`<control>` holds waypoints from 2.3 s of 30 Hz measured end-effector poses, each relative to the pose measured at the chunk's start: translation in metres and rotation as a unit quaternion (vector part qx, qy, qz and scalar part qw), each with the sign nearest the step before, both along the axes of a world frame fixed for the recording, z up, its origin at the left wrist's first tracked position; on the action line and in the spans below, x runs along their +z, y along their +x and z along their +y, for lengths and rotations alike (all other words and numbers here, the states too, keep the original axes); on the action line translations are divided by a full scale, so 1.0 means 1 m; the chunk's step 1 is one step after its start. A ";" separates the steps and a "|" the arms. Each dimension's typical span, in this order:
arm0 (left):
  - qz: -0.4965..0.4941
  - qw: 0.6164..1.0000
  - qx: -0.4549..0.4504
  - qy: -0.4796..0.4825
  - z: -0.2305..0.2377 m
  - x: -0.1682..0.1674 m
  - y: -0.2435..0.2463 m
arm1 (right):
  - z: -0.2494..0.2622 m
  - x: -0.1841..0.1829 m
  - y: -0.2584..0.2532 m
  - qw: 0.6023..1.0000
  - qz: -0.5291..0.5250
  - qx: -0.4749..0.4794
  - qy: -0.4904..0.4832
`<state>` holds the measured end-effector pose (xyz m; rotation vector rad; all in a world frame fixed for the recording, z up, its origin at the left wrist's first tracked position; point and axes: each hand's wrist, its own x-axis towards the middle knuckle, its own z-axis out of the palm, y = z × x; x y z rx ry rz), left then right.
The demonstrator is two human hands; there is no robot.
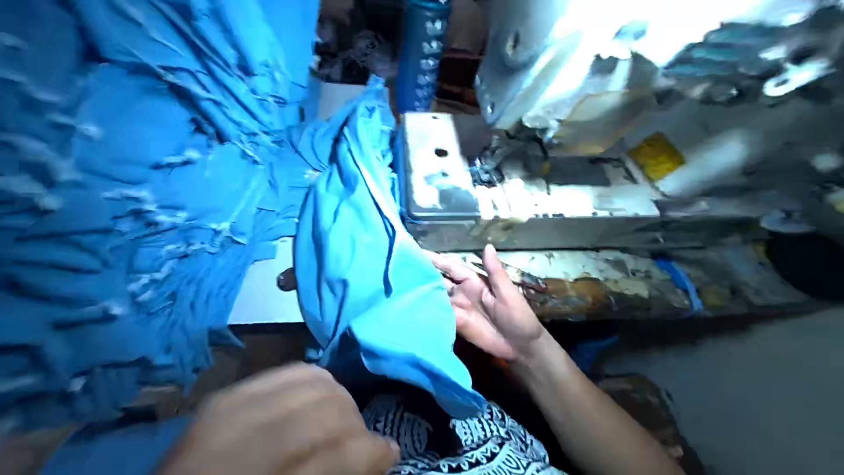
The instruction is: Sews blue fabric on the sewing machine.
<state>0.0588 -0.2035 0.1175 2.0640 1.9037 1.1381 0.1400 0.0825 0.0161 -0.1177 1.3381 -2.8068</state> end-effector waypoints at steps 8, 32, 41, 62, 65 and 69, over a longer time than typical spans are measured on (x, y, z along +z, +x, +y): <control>0.220 0.955 0.199 0.017 0.068 -0.034 -0.026 | -0.009 0.005 0.032 0.933 -0.090 -0.131 0.323; -0.291 0.952 0.096 0.025 0.148 -0.080 0.069 | 0.011 -0.014 0.103 0.968 0.049 -0.247 -0.006; -0.130 0.983 0.111 0.061 0.164 -0.078 0.064 | 0.006 -0.009 0.104 0.903 0.103 -0.380 0.173; -0.295 0.951 0.084 0.028 0.145 -0.071 0.037 | 0.002 -0.010 0.086 0.942 0.026 -0.326 0.079; -0.300 0.952 0.061 -0.011 0.154 -0.082 0.043 | 0.003 -0.011 0.093 0.935 0.014 -0.319 0.155; -0.376 0.925 0.053 0.009 0.161 -0.080 0.039 | 0.002 -0.008 0.096 0.868 0.000 -0.407 0.284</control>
